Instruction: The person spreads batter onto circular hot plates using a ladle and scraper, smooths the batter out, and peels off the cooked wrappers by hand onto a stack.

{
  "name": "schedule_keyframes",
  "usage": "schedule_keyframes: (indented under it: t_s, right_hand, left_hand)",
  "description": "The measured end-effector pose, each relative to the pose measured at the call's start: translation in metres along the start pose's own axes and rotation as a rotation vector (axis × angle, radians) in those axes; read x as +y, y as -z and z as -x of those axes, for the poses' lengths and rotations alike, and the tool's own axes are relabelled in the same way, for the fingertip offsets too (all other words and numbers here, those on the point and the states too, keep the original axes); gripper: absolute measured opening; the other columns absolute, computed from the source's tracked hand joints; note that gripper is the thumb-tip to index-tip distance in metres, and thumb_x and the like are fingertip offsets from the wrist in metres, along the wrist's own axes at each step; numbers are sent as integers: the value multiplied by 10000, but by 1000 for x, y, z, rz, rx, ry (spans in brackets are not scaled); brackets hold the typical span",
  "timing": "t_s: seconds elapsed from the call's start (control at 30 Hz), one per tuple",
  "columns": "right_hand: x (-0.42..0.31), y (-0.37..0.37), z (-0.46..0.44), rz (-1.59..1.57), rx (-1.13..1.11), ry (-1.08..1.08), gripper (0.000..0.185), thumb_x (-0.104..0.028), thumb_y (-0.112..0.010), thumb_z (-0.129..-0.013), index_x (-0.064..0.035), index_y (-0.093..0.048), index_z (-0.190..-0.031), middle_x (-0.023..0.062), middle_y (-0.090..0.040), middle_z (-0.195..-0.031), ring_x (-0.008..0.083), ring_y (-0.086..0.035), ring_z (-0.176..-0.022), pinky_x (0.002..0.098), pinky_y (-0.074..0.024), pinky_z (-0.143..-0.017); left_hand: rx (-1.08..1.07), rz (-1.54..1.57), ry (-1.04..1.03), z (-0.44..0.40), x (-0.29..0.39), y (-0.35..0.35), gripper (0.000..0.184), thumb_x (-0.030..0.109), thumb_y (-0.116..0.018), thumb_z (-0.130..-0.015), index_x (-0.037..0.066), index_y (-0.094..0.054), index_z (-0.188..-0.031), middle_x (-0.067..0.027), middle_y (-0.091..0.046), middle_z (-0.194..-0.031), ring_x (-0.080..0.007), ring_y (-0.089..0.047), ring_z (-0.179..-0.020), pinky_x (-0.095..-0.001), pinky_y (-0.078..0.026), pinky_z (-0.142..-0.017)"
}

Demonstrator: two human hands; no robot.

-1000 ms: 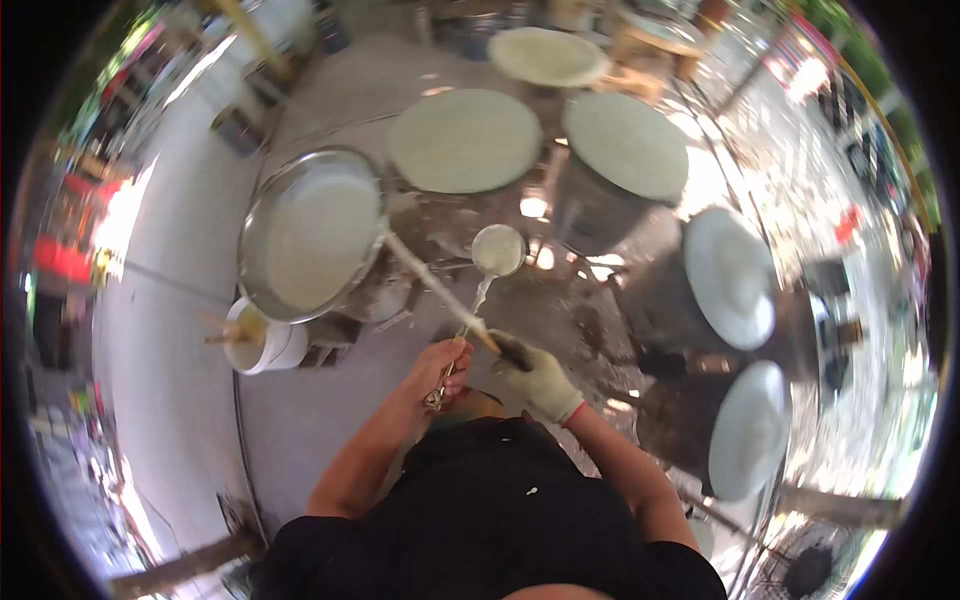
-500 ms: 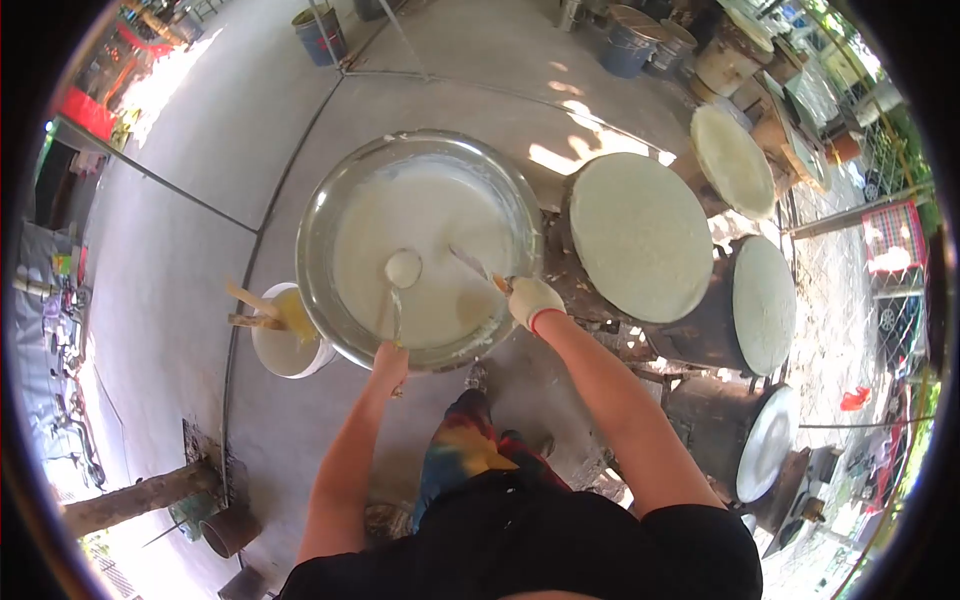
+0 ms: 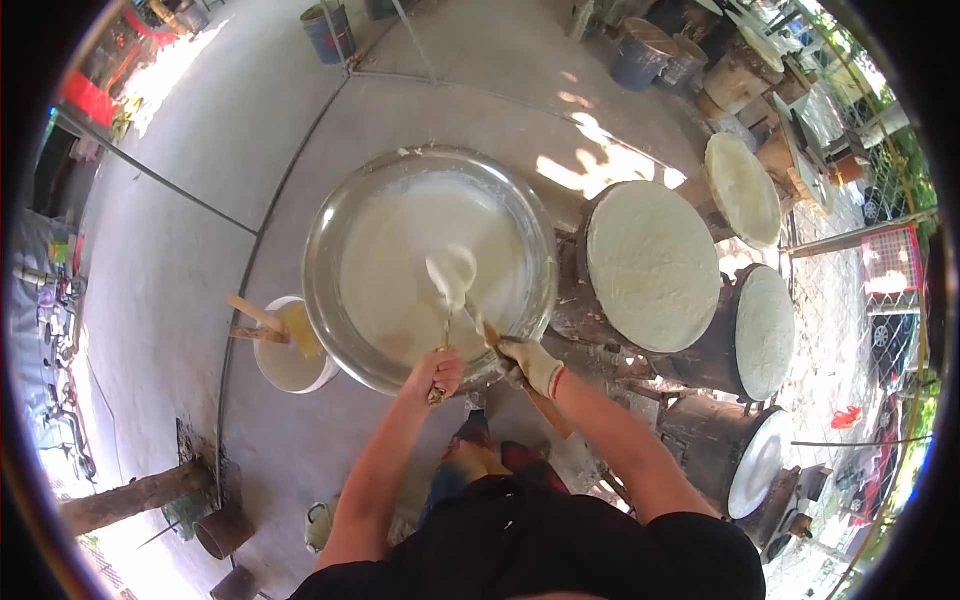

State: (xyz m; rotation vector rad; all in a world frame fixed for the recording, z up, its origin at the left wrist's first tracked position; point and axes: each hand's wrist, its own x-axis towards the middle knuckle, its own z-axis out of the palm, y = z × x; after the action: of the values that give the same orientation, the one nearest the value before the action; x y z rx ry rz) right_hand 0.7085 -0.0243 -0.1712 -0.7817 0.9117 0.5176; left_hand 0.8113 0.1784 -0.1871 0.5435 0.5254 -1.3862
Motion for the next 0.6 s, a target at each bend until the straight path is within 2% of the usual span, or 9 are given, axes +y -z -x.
schedule_keyframes:
  t_s: [0.1,0.13,0.17,0.23,0.3,0.33,0.43,0.53,0.6]
  right_hand:
    - [-44,-33,44,-120,-216,285,239,-249,-475,-962,-105,-550,-1138,-3,-492,-623,77,-354,-391,242,-293,-372]
    - [-64,-48,71,-118,-221,356,255,-251,-460,-966,-99,-546,-1151,1,-492,-630,76,-347,-395,236,-287,-375]
    - [-81,-61,100,-117,-226,426,270,-254,-446,-971,-92,-541,-1165,4,-492,-636,75,-340,-398,231,-281,-379]
    - [-100,-73,153,-122,-310,587,306,-274,-448,-972,-108,-515,-1220,7,-485,-632,66,-323,-395,217,-248,-366]
    - [-105,-64,183,-120,-444,717,348,-249,-433,-970,-96,-483,-1279,21,-482,-628,72,-334,-400,218,-241,-354]
    - [-102,-62,195,-108,-338,759,356,-229,-438,-966,-87,-474,-1291,21,-492,-630,72,-350,-401,215,-253,-352]
    - [-74,-45,222,-94,-25,820,359,-191,-464,-958,-65,-475,-1294,19,-520,-643,69,-390,-409,208,-282,-350]
    - [-25,-7,233,-150,184,870,346,-170,-492,-952,-57,-502,-1279,6,-539,-651,59,-421,-424,203,-303,-352]
    - [19,32,248,-162,306,870,333,-179,-504,-953,-41,-543,-1253,-19,-538,-636,55,-440,-439,205,-309,-351]
  left_hand:
    - [-93,-241,-200,45,25,-89,101,107,-504,-910,150,-466,-826,69,-300,-557,-23,-257,-366,-193,-189,-315]
    - [-125,-333,-242,61,34,-116,79,98,-504,-902,155,-468,-861,68,-297,-553,-25,-255,-371,-195,-194,-324]
    - [-156,-425,-283,76,41,-141,79,89,-505,-895,160,-470,-896,66,-294,-548,-27,-253,-376,-198,-198,-332]
    - [-129,-606,-502,102,46,-182,127,66,-515,-879,151,-456,-952,59,-314,-547,-37,-260,-363,-219,-190,-327]
    - [-138,-741,-603,122,56,-211,129,51,-513,-866,141,-444,-929,44,-330,-548,-46,-277,-351,-227,-190,-308]
    - [-145,-810,-656,130,56,-220,131,44,-512,-860,136,-437,-918,36,-338,-548,-51,-285,-345,-231,-190,-299]
    - [75,-1017,-666,138,29,-230,145,48,-525,-825,95,-421,-914,21,-353,-546,-72,-327,-368,-256,-256,-330]
    - [262,-1205,-495,129,-25,-222,136,60,-521,-817,81,-406,-887,10,-362,-550,-86,-361,-388,-266,-297,-343]
    - [205,-1308,-334,118,-75,-216,123,77,-517,-821,78,-404,-869,10,-382,-569,-95,-381,-409,-275,-315,-356]
